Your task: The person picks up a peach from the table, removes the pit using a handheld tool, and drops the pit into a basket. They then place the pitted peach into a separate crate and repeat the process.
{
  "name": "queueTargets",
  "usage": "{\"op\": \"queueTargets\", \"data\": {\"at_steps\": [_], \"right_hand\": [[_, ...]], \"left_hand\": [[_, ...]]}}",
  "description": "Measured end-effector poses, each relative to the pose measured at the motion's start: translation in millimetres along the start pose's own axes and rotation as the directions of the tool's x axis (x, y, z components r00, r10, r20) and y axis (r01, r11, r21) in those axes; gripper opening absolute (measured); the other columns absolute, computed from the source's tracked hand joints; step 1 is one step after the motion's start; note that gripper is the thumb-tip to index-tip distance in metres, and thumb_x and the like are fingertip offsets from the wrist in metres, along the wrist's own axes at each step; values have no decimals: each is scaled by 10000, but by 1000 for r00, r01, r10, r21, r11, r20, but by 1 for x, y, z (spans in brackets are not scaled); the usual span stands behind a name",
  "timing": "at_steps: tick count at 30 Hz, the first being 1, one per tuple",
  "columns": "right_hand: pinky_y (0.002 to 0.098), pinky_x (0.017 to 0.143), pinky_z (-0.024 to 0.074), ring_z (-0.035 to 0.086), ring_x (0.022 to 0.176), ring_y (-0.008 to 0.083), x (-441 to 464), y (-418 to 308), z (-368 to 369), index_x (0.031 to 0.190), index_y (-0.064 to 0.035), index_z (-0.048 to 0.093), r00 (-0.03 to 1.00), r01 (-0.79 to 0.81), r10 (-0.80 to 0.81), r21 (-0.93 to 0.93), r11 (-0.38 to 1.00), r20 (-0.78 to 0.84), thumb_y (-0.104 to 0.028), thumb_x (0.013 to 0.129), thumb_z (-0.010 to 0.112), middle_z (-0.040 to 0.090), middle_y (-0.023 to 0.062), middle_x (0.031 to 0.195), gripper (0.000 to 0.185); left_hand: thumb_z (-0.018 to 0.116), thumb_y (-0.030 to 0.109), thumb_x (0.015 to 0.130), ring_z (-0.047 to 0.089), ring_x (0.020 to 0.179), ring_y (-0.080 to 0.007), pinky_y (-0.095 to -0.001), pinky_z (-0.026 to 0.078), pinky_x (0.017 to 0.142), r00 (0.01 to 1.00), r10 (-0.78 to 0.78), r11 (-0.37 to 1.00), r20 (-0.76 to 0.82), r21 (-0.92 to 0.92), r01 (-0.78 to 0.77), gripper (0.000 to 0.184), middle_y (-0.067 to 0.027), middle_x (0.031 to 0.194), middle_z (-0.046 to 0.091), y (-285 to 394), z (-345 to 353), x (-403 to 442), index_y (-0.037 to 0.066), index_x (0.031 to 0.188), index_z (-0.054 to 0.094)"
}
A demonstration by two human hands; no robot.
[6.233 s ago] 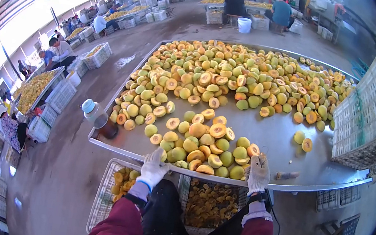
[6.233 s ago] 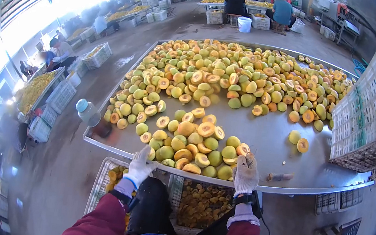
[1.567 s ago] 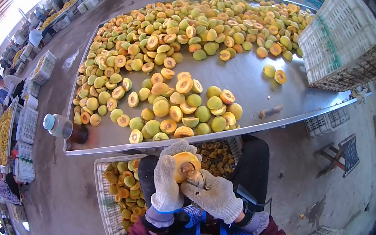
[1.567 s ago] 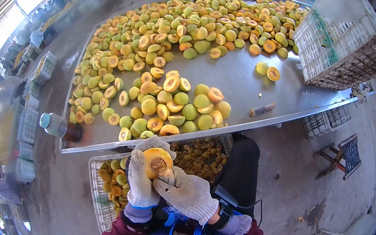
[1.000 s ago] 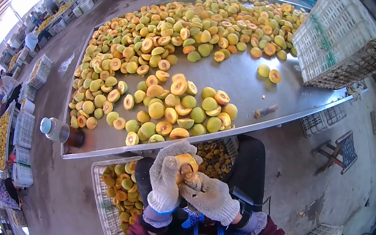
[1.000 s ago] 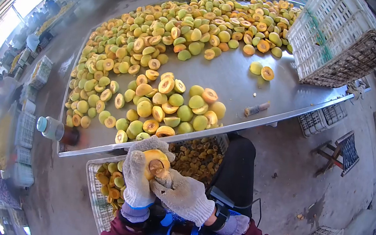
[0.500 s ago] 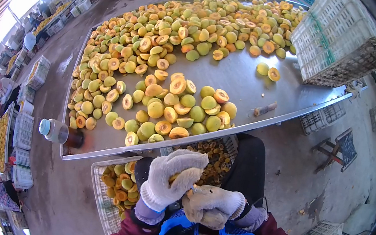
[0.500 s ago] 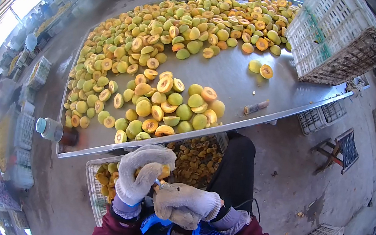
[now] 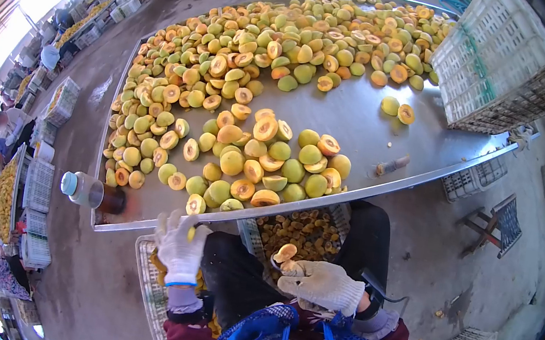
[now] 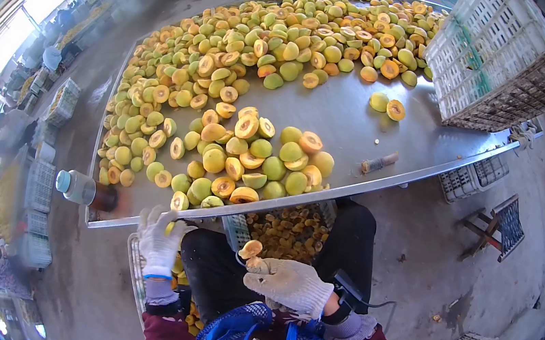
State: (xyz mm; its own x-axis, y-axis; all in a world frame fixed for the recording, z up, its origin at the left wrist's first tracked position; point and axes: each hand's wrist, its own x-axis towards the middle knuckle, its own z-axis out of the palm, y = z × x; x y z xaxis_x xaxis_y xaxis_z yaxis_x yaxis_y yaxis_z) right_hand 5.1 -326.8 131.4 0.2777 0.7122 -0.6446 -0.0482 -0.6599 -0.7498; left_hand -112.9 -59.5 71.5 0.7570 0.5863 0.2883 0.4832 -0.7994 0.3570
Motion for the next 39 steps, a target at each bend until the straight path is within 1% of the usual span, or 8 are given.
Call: {"op": "queueTargets", "data": {"at_steps": [3, 7, 11, 14, 18, 25, 36, 39], "right_hand": [[280, 526, 439, 559, 552, 111, 2, -10, 7, 823, -135, 570, 999, 37, -42, 213, 976, 18, -415, 906, 588, 535, -5, 593, 293], [257, 533, 441, 558, 562, 86, -8, -23, -4, 946, -131, 611, 999, -16, 21, 118, 993, -40, -395, 906, 614, 549, -16, 616, 267], [247, 535, 449, 554, 562, 71, -11, -7, -1, 1007, -124, 613, 992, -32, 75, 373, 927, -102, -385, 906, 630, 548, -22, 616, 281], [251, 534, 457, 548, 542, 71, -3, -2, 4, 1016, -114, 615, 983, 83, -3, 430, 899, -183, -400, 907, 632, 551, -19, 619, 306], [257, 527, 461, 573, 530, 81, 2, -17, 8, 1005, -128, 619, 971, 100, 11, 451, 887, -237, -409, 911, 621, 582, -17, 628, 297], [372, 595, 516, 664, 633, 288, 7, -13, 19, 996, -139, 631, 800, 260, -253, -66, 963, -545, -493, 854, 640, 667, 100, 714, 381], [433, 578, 516, 655, 666, 351, 4, -9, 34, 962, -132, 624, 736, 203, -310, -240, 949, -603, -499, 853, 635, 656, 138, 719, 382], [406, 519, 499, 643, 594, 315, 5, -5, 40, 940, -119, 609, 742, 347, -349, -116, 931, -572, -478, 876, 627, 642, 125, 677, 365]], "left_hand": [[715, 248, 783, 519, 1199, -360, -425, 419, 1014, 987, 60, 925, 150, -380, 1, 351, -148, 1212, 619, 27, 46, 18, 98, 1099, 686], [667, 402, 795, 420, 1287, -334, -421, 370, 1049, 928, 294, 941, 227, 102, -323, 480, -104, 1307, 548, 56, 99, 56, 117, 1179, 640], [683, 390, 796, 517, 1144, -298, -417, 417, 963, 818, 106, 955, 565, -287, 74, 531, -82, 1193, 592, 61, 106, 67, 108, 1233, 581], [689, 204, 860, 620, 872, -168, -279, 531, 710, 767, 24, 280, 641, -741, 610, 490, -58, 1070, 605, 69, 76, 54, 47, 1276, 485], [664, 164, 853, 599, 946, -170, -310, 524, 792, 780, 84, -112, 620, -772, 626, 484, -59, 1115, 592, 101, 28, 25, 31, 1279, 476], [614, 410, 895, 569, 1063, -206, -351, 481, 911, 788, 135, -126, 601, -778, 615, 550, -105, 1141, 585, 123, 4, -6, 35, 1279, 492], [534, 466, 952, 570, 1136, -289, -416, 455, 986, 871, 146, -293, 469, -821, 491, 625, -171, 1284, 547, 135, -12, -24, 6, 1356, 412], [487, 433, 987, 575, 1140, -296, -425, 442, 1006, 937, 94, -59, 338, -937, 344, 580, -179, 1329, 519, 136, -10, -30, -2, 1361, 398]]}}
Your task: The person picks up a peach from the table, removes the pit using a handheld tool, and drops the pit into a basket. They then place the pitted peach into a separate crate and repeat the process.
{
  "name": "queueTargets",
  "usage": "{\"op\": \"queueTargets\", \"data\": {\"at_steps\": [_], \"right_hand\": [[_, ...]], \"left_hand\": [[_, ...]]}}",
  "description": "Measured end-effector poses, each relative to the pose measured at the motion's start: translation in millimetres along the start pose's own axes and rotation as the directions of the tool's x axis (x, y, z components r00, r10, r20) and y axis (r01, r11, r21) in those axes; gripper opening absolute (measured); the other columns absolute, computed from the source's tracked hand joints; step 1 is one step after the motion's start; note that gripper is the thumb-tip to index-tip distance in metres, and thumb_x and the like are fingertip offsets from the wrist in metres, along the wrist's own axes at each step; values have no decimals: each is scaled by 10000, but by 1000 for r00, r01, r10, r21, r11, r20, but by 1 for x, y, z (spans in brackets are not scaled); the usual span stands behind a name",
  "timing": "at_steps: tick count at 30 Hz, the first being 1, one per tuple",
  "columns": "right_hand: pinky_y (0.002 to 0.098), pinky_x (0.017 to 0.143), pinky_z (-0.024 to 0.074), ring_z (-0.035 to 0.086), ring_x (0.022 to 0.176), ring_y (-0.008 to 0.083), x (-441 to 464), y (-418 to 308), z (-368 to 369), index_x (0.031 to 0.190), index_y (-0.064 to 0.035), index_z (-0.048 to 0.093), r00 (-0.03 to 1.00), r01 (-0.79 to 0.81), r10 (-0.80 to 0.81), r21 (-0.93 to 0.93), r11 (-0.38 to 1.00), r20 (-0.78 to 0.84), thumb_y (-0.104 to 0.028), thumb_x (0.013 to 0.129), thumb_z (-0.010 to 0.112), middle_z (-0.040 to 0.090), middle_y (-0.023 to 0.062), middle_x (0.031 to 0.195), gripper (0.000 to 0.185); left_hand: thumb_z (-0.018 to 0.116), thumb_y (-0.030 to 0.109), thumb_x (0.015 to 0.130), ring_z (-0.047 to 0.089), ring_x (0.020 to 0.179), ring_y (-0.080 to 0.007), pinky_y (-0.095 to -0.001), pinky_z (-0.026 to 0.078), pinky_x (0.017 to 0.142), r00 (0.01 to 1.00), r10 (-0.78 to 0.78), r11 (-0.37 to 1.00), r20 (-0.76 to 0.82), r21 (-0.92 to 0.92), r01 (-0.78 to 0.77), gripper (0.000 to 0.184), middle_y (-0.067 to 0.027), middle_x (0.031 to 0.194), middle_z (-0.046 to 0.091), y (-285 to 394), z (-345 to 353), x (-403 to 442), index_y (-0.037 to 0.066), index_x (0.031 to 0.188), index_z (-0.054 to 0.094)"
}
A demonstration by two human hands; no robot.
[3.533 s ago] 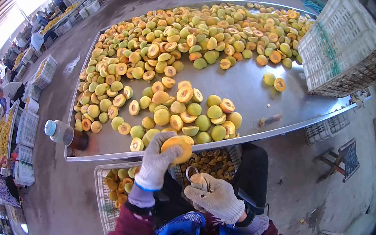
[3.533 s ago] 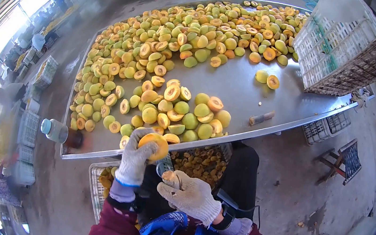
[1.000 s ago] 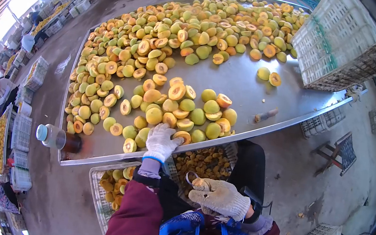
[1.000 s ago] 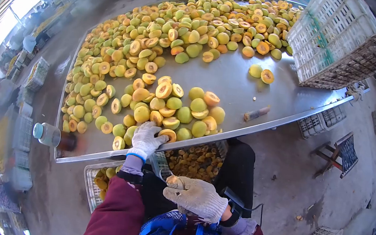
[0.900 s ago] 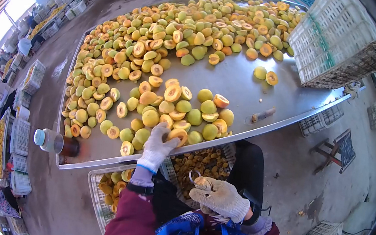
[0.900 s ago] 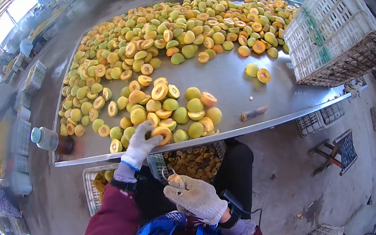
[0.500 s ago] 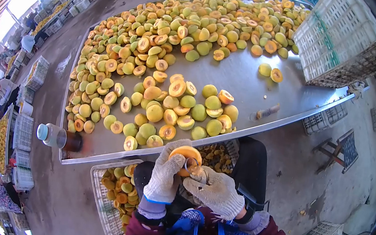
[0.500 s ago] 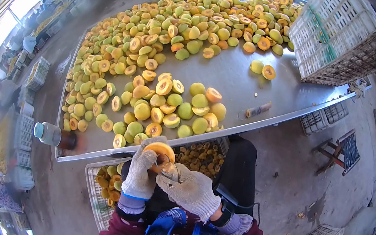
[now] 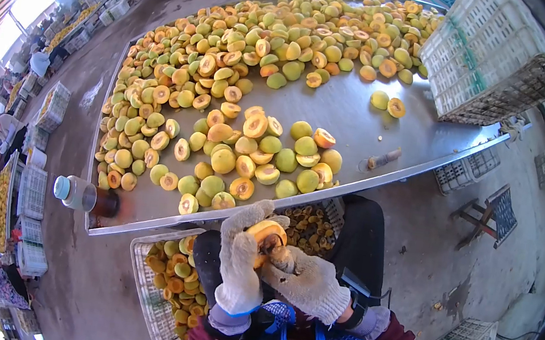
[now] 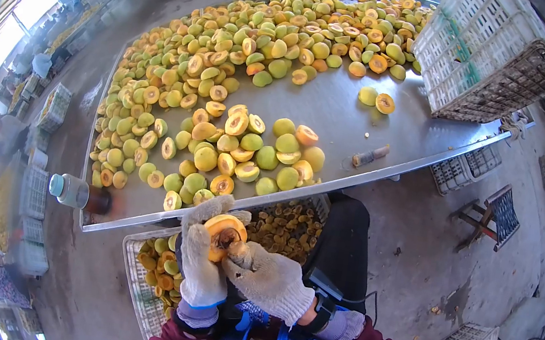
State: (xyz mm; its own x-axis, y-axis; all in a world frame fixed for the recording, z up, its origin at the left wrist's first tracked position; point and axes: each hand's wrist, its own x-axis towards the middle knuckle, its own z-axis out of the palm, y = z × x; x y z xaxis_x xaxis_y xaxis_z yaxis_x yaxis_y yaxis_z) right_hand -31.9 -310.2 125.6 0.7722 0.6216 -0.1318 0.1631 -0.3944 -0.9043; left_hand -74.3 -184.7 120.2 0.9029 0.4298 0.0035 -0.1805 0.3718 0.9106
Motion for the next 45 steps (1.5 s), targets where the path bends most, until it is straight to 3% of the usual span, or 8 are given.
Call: {"op": "queueTargets", "data": {"at_steps": [8, 14, 20, 24, 30, 37, 44, 45], "right_hand": [[209, 350, 313, 425, 398, 63, 1, -13, -40, 848, -102, 556, 647, -672, 148, 467, 575, 748, -426, 950, 584, 493, -16, 554, 341], [208, 334, 280, 391, 380, 66, 2, -11, -33, 798, -90, 540, 659, -713, 128, 561, 421, 741, -458, 934, 593, 467, -22, 532, 395], [222, 318, 289, 382, 346, 81, -2, 13, -27, 795, -78, 531, 717, -589, 47, 568, 575, 696, -494, 933, 574, 455, -16, 494, 441], [221, 339, 315, 430, 394, 76, 5, -13, -39, 786, -83, 526, 672, -699, 224, 505, 505, 706, -506, 944, 548, 473, -9, 534, 452], [226, 344, 337, 437, 401, 74, -5, 15, -23, 832, -62, 566, 841, -461, -35, 750, 474, 540, -454, 940, 580, 516, 2, 569, 407], [219, 358, 363, 462, 394, 85, -5, 18, -24, 859, -35, 592, 722, -640, 18, 658, 396, 691, -378, 934, 594, 539, 14, 571, 351], [228, 332, 353, 443, 353, 90, -11, 18, -19, 806, -49, 565, 705, -661, -142, 716, 224, 695, -311, 935, 581, 499, 14, 511, 292], [228, 332, 353, 443, 353, 90, -11, 18, -18, 806, -49, 565, 708, -659, -139, 718, 224, 693, -311, 935, 581, 499, 14, 511, 292]], "left_hand": [[467, 335, 1010, 591, 1132, -296, -406, 467, 954, 916, 366, 869, 163, 293, -399, 453, -202, 1345, 508, 4, 4, -1, -18, 1291, 508], [502, 143, 957, 622, 1084, -287, -384, 498, 904, 981, 121, 750, 154, 633, -192, 317, -184, 1188, 615, 29, 4, 9, 0, 1230, 577], [574, 215, 926, 615, 1057, -384, -427, 534, 842, 623, 549, 320, 557, 549, -772, 342, -248, 1205, 569, 21, -1, 15, 39, 1219, 591], [590, 179, 908, 612, 1072, -323, -411, 521, 872, 944, 161, 785, 290, 542, -300, 311, -189, 1187, 600, 21, 4, 21, 22, 1174, 617], [641, 101, 782, 644, 987, -348, -372, 556, 731, 682, 403, 362, 610, 579, -731, 411, -160, 1139, 615, 32, 9, 30, 92, 1192, 627], [642, 107, 887, 644, 1002, -251, -328, 507, 864, 917, -22, 850, 398, 490, -193, 272, -156, 1137, 641, 35, 12, 30, 34, 1148, 656], [614, 119, 919, 632, 1027, -211, -316, 491, 893, 781, 103, 769, 616, 449, -455, 259, -144, 1109, 659, 41, 7, 41, 10, 1151, 652], [576, 170, 945, 633, 977, -191, -313, 499, 867, 826, -185, 827, 533, 538, -162, 290, -122, 1064, 670, 46, 9, 42, -7, 1167, 634]]}}
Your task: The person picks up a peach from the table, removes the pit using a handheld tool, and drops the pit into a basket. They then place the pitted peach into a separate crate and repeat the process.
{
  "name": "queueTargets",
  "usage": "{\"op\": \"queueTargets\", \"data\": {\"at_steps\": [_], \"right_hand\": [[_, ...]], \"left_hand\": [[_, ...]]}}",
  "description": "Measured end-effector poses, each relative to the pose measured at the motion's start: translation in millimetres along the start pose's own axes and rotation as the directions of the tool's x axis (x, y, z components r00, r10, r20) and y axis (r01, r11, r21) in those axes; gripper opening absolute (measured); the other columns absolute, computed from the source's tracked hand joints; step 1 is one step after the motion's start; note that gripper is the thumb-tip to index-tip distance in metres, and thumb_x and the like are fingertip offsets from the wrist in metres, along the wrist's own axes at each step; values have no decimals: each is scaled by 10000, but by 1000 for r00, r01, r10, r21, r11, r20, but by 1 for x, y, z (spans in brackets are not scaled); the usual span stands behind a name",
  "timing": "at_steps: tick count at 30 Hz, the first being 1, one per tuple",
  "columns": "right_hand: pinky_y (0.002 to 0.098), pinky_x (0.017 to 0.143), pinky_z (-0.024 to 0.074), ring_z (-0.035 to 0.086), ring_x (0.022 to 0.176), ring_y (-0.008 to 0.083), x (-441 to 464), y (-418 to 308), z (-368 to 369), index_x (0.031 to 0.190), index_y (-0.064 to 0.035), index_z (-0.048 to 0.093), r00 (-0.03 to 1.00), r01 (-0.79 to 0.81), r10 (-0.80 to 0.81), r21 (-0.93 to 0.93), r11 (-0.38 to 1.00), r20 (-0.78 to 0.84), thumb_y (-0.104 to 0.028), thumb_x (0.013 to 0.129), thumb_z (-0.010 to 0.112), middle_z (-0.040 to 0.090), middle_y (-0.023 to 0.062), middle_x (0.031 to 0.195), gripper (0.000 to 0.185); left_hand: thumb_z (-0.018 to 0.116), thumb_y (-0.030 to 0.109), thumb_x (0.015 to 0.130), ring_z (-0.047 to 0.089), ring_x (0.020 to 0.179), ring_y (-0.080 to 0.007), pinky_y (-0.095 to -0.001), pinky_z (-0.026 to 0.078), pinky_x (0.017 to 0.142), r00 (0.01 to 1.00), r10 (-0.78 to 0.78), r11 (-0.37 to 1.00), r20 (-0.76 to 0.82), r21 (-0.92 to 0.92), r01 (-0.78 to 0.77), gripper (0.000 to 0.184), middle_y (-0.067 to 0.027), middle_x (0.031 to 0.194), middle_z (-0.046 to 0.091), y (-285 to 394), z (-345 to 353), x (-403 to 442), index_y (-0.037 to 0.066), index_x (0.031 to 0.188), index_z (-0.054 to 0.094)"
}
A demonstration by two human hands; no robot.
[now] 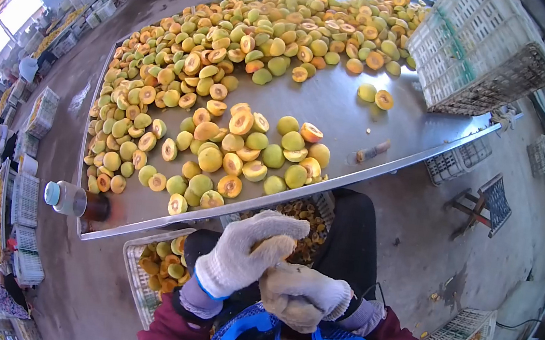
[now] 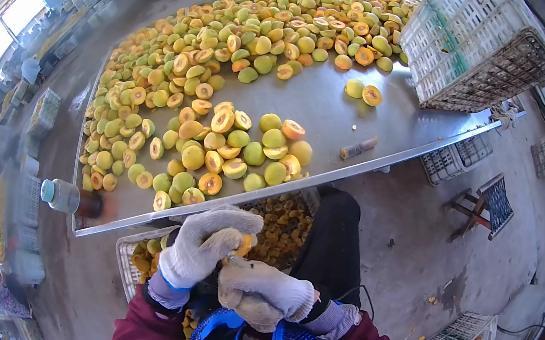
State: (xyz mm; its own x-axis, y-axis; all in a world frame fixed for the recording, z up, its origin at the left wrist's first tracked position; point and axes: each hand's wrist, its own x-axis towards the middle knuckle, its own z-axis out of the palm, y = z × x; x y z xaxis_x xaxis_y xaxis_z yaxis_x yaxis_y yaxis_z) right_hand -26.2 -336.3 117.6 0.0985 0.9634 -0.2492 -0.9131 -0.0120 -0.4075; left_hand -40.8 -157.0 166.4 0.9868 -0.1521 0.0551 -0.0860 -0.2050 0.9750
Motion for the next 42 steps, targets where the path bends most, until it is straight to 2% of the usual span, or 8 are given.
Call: {"op": "queueTargets", "data": {"at_steps": [2, 6, 9, 30, 34, 37, 39, 42], "right_hand": [[234, 324, 347, 445, 347, 90, 4, 6, -1, 789, -54, 557, 985, -77, 50, -162, 984, -164, -309, 934, 582, 486, 11, 495, 294], [240, 320, 340, 427, 338, 95, 5, 4, 4, 780, -59, 546, 992, 13, -30, -137, 991, -120, -318, 929, 583, 470, 5, 487, 301], [234, 356, 361, 451, 379, 95, -5, -25, 27, 802, -61, 558, 943, -328, 318, -109, 938, -98, -358, 923, 589, 501, 4, 531, 322], [230, 446, 416, 533, 482, 73, -9, -10, 48, 894, -133, 608, 846, -339, -65, -627, 701, -530, -421, 889, 652, 570, -20, 588, 292], [222, 476, 389, 506, 527, 66, -15, -17, 41, 830, -61, 629, 918, -290, 192, -257, 922, -346, -286, 910, 627, 548, -8, 662, 239], [214, 498, 396, 506, 533, 77, -12, -12, 38, 807, -27, 634, 933, -222, 54, -451, 864, -355, -245, 903, 620, 531, -1, 647, 239], [270, 643, 454, 585, 742, 126, -12, -2, 25, 790, -26, 628, 927, -175, -70, -591, 787, -368, -203, 874, 584, 612, 35, 801, 201], [261, 572, 454, 593, 667, 145, -6, 1, 21, 792, -11, 635, 921, 325, -327, -882, 342, 212, -190, 873, 579, 616, 60, 774, 205]], "left_hand": [[535, 305, 980, 634, 919, -154, -293, 512, 834, 939, -296, 928, 173, -182, 326, 403, -82, 999, 683, -1, -3, 0, -24, 1201, 606], [552, 213, 976, 597, 1067, -168, -315, 474, 933, 971, -217, 915, 94, -327, 237, 331, -108, 1180, 635, -8, 2, -15, -16, 1207, 616], [532, 247, 988, 590, 1084, -183, -318, 460, 956, 987, -154, 905, -52, -409, 119, 369, -115, 1184, 617, -10, 9, -19, -28, 1226, 596], [448, 213, 1010, 536, 1173, -257, -374, 419, 1010, 955, -43, 932, -293, -357, -67, 347, -166, 1225, 589, -15, 28, -34, -34, 1199, 602], [473, 471, 987, 597, 1034, -184, -318, 478, 912, 954, -127, 804, -271, -591, -61, 612, -150, 1138, 623, -9, 36, -34, -51, 1305, 473], [466, 422, 998, 590, 1057, -186, -324, 473, 928, 948, -113, 834, -296, -547, -71, 553, -141, 1142, 621, -19, 38, -36, -56, 1271, 513], [478, 317, 1008, 575, 1096, -187, -325, 448, 975, 955, -37, 846, -294, -518, -127, 457, -131, 1152, 619, -31, 38, -39, -48, 1280, 520], [476, 292, 1014, 567, 1126, -184, -324, 440, 997, 962, -75, 805, -261, -585, -96, 439, -122, 1205, 606, -32, 37, -41, -41, 1299, 512]]}}
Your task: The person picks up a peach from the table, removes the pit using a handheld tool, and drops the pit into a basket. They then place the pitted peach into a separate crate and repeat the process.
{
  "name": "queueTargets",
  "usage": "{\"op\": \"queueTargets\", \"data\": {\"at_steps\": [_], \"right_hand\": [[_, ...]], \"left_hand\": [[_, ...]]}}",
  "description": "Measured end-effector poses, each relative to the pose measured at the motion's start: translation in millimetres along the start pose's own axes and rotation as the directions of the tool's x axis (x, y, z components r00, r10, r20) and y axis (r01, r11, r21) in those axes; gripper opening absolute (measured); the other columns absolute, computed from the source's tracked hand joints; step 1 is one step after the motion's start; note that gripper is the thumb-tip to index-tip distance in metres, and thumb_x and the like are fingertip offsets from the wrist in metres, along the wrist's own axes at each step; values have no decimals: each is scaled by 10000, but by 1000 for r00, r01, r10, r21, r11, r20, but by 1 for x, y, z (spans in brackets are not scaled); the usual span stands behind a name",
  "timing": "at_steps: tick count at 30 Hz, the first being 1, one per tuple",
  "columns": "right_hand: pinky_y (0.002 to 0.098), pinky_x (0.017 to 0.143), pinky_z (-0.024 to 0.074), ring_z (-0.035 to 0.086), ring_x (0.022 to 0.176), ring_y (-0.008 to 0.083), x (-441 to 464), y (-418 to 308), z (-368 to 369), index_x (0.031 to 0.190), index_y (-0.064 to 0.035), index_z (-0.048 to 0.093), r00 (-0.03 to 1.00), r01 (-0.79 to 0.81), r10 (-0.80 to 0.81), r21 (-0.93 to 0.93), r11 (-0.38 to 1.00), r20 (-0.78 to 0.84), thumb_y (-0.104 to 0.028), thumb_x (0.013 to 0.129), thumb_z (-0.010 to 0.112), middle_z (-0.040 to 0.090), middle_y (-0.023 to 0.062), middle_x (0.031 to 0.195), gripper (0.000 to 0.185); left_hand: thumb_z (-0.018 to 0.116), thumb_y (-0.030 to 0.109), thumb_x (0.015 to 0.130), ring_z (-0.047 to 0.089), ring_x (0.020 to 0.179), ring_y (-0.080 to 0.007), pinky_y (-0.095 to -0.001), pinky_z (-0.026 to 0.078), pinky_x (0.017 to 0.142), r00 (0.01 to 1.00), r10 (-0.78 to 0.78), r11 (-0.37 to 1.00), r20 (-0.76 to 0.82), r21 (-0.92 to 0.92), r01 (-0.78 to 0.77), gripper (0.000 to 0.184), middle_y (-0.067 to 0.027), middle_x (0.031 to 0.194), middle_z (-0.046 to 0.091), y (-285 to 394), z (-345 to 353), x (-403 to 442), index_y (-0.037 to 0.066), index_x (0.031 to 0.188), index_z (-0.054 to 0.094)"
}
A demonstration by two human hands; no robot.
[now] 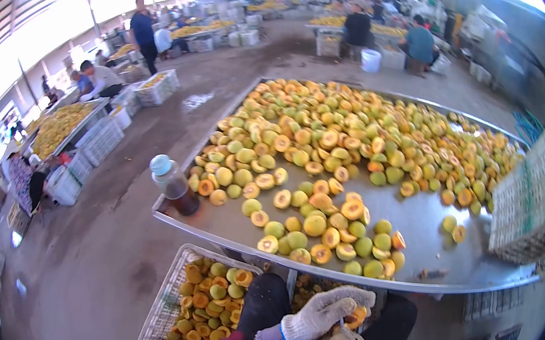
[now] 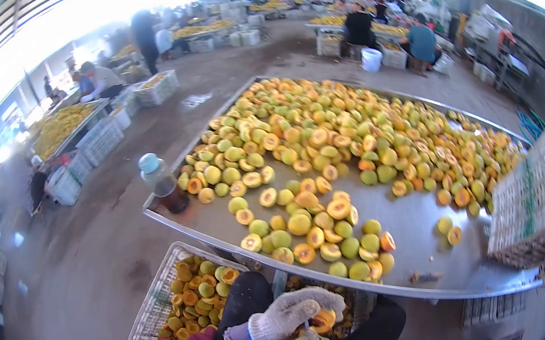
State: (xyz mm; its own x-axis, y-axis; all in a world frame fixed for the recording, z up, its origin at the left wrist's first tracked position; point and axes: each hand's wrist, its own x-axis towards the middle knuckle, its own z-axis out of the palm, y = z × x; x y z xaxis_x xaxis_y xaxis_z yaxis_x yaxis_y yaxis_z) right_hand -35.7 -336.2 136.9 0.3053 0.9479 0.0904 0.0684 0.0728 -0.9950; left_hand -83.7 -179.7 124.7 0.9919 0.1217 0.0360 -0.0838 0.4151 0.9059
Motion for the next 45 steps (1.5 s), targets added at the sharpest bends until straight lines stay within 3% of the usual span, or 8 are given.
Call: {"op": "queueTargets", "data": {"at_steps": [2, 6, 14, 27, 31, 41, 43, 45], "right_hand": [[228, 377, 352, 458, 426, 95, 1, -29, 5, 872, -81, 564, 804, -473, 581, 732, 490, 131, -198, 937, 613, 527, 4, 589, 142], [234, 368, 343, 467, 415, 88, 10, -39, 16, 859, -79, 590, 748, -508, 661, 589, 629, -60, -197, 914, 639, 531, -6, 592, 139], [228, 383, 350, 475, 423, 73, 13, -33, 29, 849, -108, 572, 763, -437, 585, 447, 780, -274, -165, 898, 662, 527, -25, 585, 117], [258, 336, 310, 405, 349, 129, 1, -16, 15, 831, -57, 561, 818, -484, 569, 645, 592, 91, -365, 943, 567, 461, 25, 506, 328], [215, 475, 376, 513, 545, 73, -1, -5, 7, 799, -37, 594, 860, -451, 477, 707, 544, 182, -209, 870, 614, 569, 26, 692, 187], [331, 759, 497, 607, 802, 225, -15, 23, 5, 813, -25, 606, 984, -174, 93, 672, 720, 155, -136, 917, 517, 624, 98, 834, 175], [285, 404, 411, 503, 442, 177, -14, 45, 5, 786, 3, 598, 986, 94, -7, 521, 848, -166, -288, 885, 581, 533, 95, 589, 308], [268, 330, 344, 440, 352, 158, -7, 8, -5, 749, -18, 579, 891, -110, 420, 816, 568, -173, -288, 912, 557, 488, 63, 513, 316]], "left_hand": [[450, 191, 1029, 549, 1111, -119, -269, 438, 972, 998, -57, 986, 2, -157, 57, 342, -67, 1218, 598, -2, -1, -2, -8, 1292, 541], [466, 195, 1028, 557, 1102, -106, -263, 460, 962, 998, 10, 1000, -61, -20, -11, 351, -57, 1231, 596, -6, -4, -4, -4, 1309, 531], [465, 201, 1029, 559, 1106, -111, -248, 485, 930, 990, 81, 996, -114, -29, -85, 363, -60, 1247, 592, -2, -2, -7, 2, 1330, 510], [467, 339, 1024, 608, 927, -116, -253, 499, 818, 986, -12, 947, -169, -317, -43, 427, -71, 1019, 657, -8, 11, -12, -18, 1236, 568], [471, 477, 983, 648, 950, -213, -327, 515, 857, 971, 230, 946, -68, 250, -206, 583, -158, 1029, 667, 5, 6, -10, -63, 1170, 585], [459, 512, 977, 672, 825, -239, -362, 576, 636, 897, -380, 711, -226, -691, 127, 498, -103, 988, 671, -31, -7, 2, 58, 1138, 587], [454, 479, 990, 672, 837, -232, -360, 578, 642, 901, -279, 866, -332, -492, 87, 464, -101, 998, 669, -29, -13, 4, 60, 1138, 588], [443, 391, 1018, 667, 857, -208, -330, 575, 674, 846, -77, 995, -528, -101, 28, 387, -96, 1013, 663, -28, -27, -2, 51, 1124, 593]]}}
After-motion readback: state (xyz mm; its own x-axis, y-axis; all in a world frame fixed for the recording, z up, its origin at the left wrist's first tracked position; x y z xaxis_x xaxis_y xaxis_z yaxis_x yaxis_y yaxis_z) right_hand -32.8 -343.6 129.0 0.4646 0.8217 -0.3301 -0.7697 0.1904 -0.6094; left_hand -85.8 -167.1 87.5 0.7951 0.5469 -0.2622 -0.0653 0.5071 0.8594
